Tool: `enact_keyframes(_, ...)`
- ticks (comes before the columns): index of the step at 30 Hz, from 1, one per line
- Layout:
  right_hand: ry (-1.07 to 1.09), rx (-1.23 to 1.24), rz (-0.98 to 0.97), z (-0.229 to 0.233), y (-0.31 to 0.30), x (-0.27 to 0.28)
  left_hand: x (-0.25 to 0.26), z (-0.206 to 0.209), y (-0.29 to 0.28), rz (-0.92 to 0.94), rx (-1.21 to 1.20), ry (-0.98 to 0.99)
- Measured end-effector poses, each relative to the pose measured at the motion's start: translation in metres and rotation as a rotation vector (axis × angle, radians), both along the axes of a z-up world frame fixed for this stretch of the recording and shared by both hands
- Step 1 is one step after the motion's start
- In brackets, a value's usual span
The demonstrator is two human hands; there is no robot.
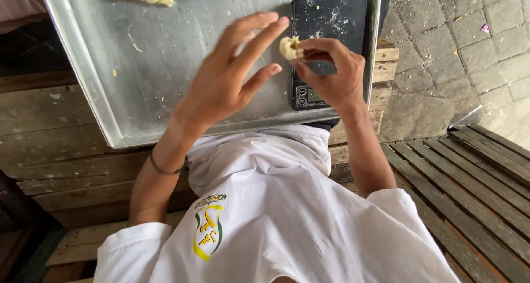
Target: The person repeatedly takes small pieces of dough from a larger mass, rolls them into thin ropes, twists them into spiral shapes, and places them on a metal tray. The process is repeated multiple times throughout the clip.
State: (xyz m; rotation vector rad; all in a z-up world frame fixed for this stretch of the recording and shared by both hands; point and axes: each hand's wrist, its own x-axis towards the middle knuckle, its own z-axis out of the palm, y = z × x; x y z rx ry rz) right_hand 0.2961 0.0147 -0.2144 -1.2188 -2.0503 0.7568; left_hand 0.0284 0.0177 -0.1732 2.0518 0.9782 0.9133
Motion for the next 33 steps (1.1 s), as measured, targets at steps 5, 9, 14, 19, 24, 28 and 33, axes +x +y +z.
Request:
enact_keyframes(5, 0.134, -0.119, 0.033, 0.019, 0.007, -0.029, 0.004, -0.046, 0.005, -0.141, -0.168, -0.164)
enact_keyframes(9, 0.209, -0.267, 0.07, 0.023, 0.012, -0.041, -0.002, -0.057, 0.004, -0.043, -0.173, -0.255)
enact_keyframes(14, 0.318, -0.407, 0.029, 0.022, 0.02, -0.055, -0.003, -0.073, 0.001, 0.03, -0.048, -0.262)
enact_keyframes(19, 0.363, -0.449, -0.068, 0.013, 0.021, -0.063, 0.002, -0.077, 0.006, 0.114, 0.171, -0.245)
enact_keyframes(24, 0.39, -0.434, -0.116, -0.005, 0.019, -0.067, 0.003, -0.091, 0.003, 0.152, 0.239, -0.224)
enact_keyframes(28, 0.4, -0.388, -0.144, -0.005, 0.019, -0.073, -0.001, -0.086, 0.006, 0.173, 0.213, -0.234)
enact_keyframes(33, 0.378, -0.358, -0.135, -0.016, 0.016, -0.068, 0.004, -0.092, 0.005, 0.193, 0.185, -0.267)
